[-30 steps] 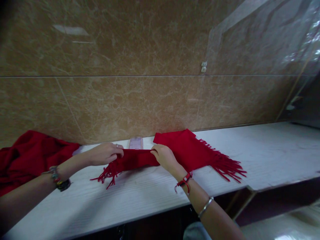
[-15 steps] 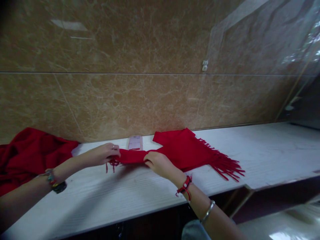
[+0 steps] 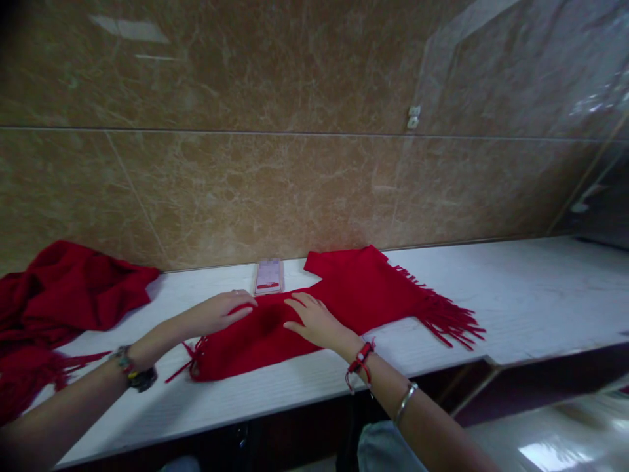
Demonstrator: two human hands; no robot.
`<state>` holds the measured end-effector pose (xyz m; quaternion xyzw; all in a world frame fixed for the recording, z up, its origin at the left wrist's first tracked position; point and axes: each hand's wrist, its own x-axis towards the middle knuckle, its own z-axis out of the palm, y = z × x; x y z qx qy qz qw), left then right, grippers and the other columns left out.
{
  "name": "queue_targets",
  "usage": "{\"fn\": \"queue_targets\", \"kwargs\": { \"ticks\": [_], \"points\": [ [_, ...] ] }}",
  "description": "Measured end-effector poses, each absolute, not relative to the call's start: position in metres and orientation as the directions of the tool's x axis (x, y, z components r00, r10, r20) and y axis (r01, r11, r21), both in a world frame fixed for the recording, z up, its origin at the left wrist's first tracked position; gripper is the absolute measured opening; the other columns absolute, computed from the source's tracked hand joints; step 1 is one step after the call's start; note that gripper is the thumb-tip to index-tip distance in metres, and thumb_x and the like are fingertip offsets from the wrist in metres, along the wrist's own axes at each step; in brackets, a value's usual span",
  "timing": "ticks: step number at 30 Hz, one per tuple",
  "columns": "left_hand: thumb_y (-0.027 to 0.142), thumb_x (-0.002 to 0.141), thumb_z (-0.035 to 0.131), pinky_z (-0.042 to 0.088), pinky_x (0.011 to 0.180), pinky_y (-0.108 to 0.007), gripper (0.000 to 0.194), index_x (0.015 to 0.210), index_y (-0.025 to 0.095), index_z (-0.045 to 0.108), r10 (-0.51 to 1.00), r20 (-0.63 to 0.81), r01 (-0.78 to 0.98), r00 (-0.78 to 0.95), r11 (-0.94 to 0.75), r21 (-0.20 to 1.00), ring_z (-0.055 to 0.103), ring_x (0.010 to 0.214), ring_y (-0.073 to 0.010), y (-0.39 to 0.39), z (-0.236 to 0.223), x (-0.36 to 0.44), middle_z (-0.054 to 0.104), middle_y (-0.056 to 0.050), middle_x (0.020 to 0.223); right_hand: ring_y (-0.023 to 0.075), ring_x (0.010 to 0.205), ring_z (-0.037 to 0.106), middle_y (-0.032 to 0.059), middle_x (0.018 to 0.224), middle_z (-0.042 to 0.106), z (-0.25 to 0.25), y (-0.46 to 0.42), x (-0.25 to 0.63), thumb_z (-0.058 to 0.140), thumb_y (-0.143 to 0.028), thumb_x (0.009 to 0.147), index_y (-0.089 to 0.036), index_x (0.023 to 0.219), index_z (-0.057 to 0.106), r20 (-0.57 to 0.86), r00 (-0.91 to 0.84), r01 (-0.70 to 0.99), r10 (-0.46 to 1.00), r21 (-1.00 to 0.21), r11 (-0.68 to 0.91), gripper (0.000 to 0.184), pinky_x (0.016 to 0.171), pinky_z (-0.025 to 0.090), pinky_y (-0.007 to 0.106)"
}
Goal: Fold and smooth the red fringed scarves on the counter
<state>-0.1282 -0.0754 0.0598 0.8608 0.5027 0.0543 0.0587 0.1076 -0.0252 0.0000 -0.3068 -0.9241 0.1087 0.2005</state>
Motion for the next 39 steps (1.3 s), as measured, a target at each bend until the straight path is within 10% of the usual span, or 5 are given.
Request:
{"fn": "queue_targets", "kwargs": {
  "ticks": [13, 19, 25, 32, 39],
  "points": [
    [0.04, 0.085, 0.032, 0.04, 0.079, -0.047, 0.041, 0.105, 0.016, 0.057, 0.997, -0.001, 0.987, -0.074, 0.073, -0.142, 0.052, 0.1, -0.0303, -0.073, 0.022, -0.192, 0.057, -0.017, 0.109, 0.028, 0.128, 0.02, 0.0101, 0.139, 0.027, -0.018, -0.016, 0.111, 0.026, -0.052, 0.086, -0.024, 0.133, 0.029, 0.093, -0.799, 0.58, 0.595, -0.142, 0.802, 0.055, 0.098, 0.021, 0.054],
    [0.033, 0.078, 0.046, 0.036, 0.09, -0.03, 0.039, 0.112, 0.015, 0.052, 0.96, -0.014, 0.948, 0.28, -0.274, 0.161, 0.05, 0.104, -0.0192, -0.035, 0.036, -0.177, 0.054, -0.01, 0.116, 0.0303, 0.128, 0.017, 0.0116, 0.14, 0.025, -0.019, -0.017, 0.101, 0.027, -0.053, 0.085, -0.024, 0.134, 0.028, 0.078, -0.794, 0.588, 0.603, -0.155, 0.794, 0.056, 0.097, 0.02, 0.058],
    [0.038, 0.065, 0.059, 0.041, 0.077, -0.03, 0.033, 0.09, 0.016, 0.062, 0.925, -0.236, 0.939, 0.299, -0.241, 0.244, 0.056, 0.082, -0.0201, -0.018, 0.032, -0.186, 0.064, -0.005, 0.091, 0.0293, 0.128, 0.019, 0.0111, 0.14, 0.026, -0.023, -0.016, 0.101, 0.026, -0.052, 0.086, -0.024, 0.133, 0.028, 0.097, -0.793, 0.592, 0.602, -0.113, 0.798, 0.055, 0.098, 0.019, 0.057],
    [0.043, 0.071, 0.055, 0.042, 0.071, -0.026, 0.032, 0.086, 0.015, 0.052, 0.89, -0.213, 0.668, 0.403, -0.127, 0.733, 0.054, 0.08, -0.0148, -0.036, 0.048, -0.203, 0.06, -0.001, 0.087, 0.0294, 0.127, 0.021, 0.0103, 0.139, 0.027, -0.027, -0.015, 0.101, 0.027, -0.052, 0.086, -0.025, 0.133, 0.029, 0.126, -0.791, 0.59, 0.599, -0.104, 0.801, 0.054, 0.097, 0.02, 0.057],
    [0.044, 0.068, 0.057, 0.041, 0.058, -0.022, 0.038, 0.094, 0.018, 0.049, 0.924, -0.243, 0.738, 0.296, -0.06, 0.672, 0.054, 0.066, -0.0118, -0.043, 0.051, -0.233, 0.059, 0.001, 0.077, 0.0287, 0.127, 0.022, 0.0097, 0.139, 0.029, -0.03, -0.016, 0.101, 0.028, -0.051, 0.086, -0.025, 0.132, 0.031, 0.168, -0.783, 0.592, 0.598, -0.09, 0.801, 0.053, 0.097, 0.021, 0.056]
  ]
}}
